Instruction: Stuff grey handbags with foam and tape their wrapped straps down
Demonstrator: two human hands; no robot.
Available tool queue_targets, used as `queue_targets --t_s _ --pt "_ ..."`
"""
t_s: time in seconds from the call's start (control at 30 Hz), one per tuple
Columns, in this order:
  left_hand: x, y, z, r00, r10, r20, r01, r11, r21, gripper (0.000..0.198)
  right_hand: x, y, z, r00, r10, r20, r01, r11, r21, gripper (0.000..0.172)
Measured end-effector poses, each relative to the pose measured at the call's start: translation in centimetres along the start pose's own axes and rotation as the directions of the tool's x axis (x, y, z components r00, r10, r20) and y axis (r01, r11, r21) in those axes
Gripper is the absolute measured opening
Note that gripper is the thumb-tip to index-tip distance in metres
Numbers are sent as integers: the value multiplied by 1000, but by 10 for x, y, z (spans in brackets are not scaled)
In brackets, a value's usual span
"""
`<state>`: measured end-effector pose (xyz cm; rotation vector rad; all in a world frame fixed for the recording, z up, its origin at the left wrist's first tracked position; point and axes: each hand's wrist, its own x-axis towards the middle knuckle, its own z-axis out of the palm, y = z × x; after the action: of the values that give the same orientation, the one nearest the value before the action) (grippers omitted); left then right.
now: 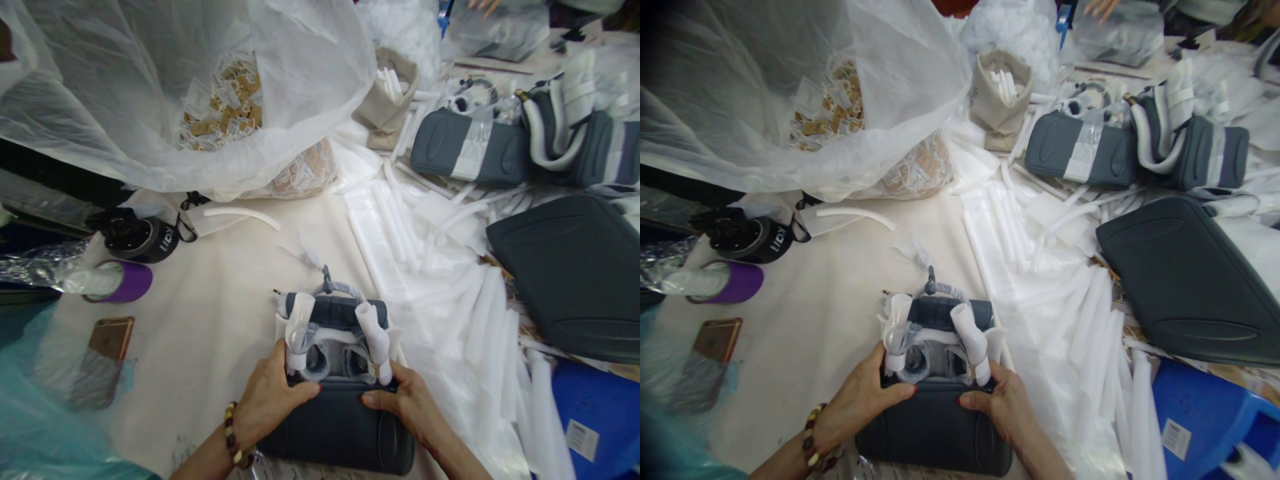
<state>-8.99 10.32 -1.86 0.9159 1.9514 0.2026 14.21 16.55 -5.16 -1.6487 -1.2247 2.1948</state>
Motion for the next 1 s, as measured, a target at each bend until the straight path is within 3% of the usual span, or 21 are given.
queue_targets --t_s 0.07,0.13,0.27,0.33,0.43,0.57,0.63,0.7,0.77,0.8,0.83,0.87,0.9,0.93,0.97,1.0 --pt "1 8 4 994 -81 -71 75 993 -88 55 0 1 0 1000 4 26 -5 999 35 26" --pt "7 10 8 989 -127 -71 108 968 -228 50 3 1 -1 999 11 47 -13 999 47 27" --pt "19 3 8 993 -34 116 86 867 -490 37 9 3 -3 993 50 103 -58 996 71 30" --pt "22 -2 5 987 -8 159 98 815 -571 37 11 3 -3 992 56 111 -65 995 79 30" --pt "26 -7 -1 981 17 193 110 769 -629 43 10 2 -4 993 45 110 -54 995 79 29" --pt "31 -8 -6 968 67 241 99 785 -612 47 9 -2 -3 986 68 153 -85 991 103 26" --pt "31 -7 -5 975 68 211 63 827 -558 47 9 -5 -3 982 76 173 -96 989 110 26" --pt "29 -9 0 993 41 114 17 885 -466 45 9 -7 -2 981 74 180 -96 989 114 25" --pt "22 -12 9 999 -13 -43 -3 933 -361 47 10 -7 -2 981 74 180 -96 988 119 25" --pt "18 -14 14 984 -6 -178 -46 956 -289 50 10 -6 -2 982 73 177 -95 988 121 25" --pt "13 -16 20 938 58 -343 -127 975 -183 51 10 -5 -2 983 70 172 -92 988 123 25" --pt "8 -17 26 846 182 -501 -228 973 -31 50 10 -4 -3 983 68 168 -90 988 124 24" --pt "3 -17 32 709 352 -611 -324 932 161 47 10 -3 -3 984 66 165 -87 988 124 24" --pt "-2 -16 37 550 534 -642 -401 844 357 42 10 -2 -3 985 63 163 -84 989 125 24" --pt "-7 -14 43 414 688 -596 -466 723 511 38 10 -2 -4 985 61 163 -82 989 124 24" --pt "-10 -11 48 336 793 -508 -533 605 592 36 10 -1 -4 985 58 165 -79 989 124 24"
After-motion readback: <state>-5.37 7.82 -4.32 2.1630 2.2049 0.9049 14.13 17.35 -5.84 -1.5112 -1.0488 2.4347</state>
